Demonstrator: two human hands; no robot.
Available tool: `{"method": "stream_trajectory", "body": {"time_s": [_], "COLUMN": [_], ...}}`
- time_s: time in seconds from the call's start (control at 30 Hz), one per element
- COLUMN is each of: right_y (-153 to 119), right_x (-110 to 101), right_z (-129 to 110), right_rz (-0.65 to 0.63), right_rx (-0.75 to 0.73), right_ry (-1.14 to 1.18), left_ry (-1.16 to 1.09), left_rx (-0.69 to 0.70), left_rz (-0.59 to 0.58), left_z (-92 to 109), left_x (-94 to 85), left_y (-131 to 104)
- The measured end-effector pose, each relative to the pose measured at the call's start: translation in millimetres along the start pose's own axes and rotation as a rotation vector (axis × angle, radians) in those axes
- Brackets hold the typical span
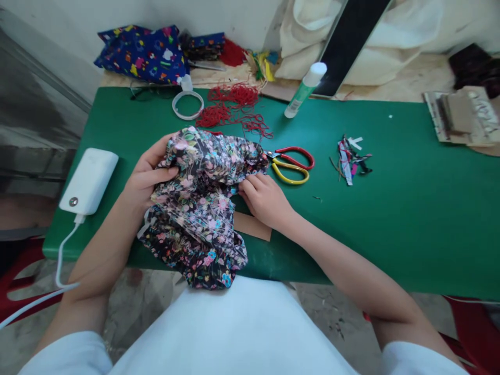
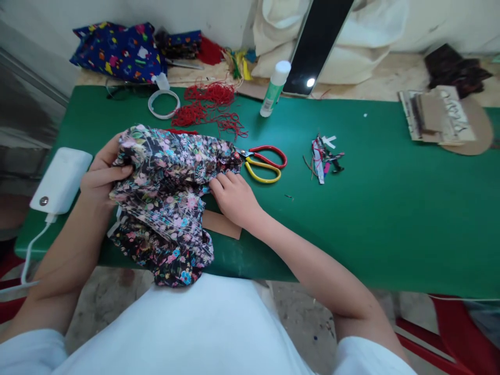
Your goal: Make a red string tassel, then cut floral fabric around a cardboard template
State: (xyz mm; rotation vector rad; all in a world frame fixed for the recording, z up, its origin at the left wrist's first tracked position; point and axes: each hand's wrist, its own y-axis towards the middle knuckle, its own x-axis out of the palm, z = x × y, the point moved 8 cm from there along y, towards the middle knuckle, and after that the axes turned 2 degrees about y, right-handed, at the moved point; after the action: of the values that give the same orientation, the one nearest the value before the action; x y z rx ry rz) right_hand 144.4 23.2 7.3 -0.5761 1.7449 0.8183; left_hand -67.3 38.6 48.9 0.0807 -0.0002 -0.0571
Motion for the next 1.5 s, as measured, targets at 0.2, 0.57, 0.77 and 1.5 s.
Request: {"method": "stream_trajectory", "body": {"time_s": [0.2, 0.57, 0.77, 1.5], "right_y": [-4, -1, -9, -10], "right_x": [-19, -14, -74, -27], "right_z": [19, 24, 61, 9], "right_rz": [0.036, -0.074, 0.15, -0.065], "right_rx": [0.021, 0.057, 0.159, -0.143], "right_ry": [0.142, 0.037, 0.356, -0.089], "left_ry": [0.038, 0.061, 0.056, 0.833], "left_rx": [0.039, -0.019, -0.059, 0.391], "left_rz": [0.05, -0.027, 0.087, -0.431], "left_z": [13, 9, 1, 12], "left_x": [-9.0, -1.8, -9.3, 60.4], "left_y": [4, 7, 14, -10]}}
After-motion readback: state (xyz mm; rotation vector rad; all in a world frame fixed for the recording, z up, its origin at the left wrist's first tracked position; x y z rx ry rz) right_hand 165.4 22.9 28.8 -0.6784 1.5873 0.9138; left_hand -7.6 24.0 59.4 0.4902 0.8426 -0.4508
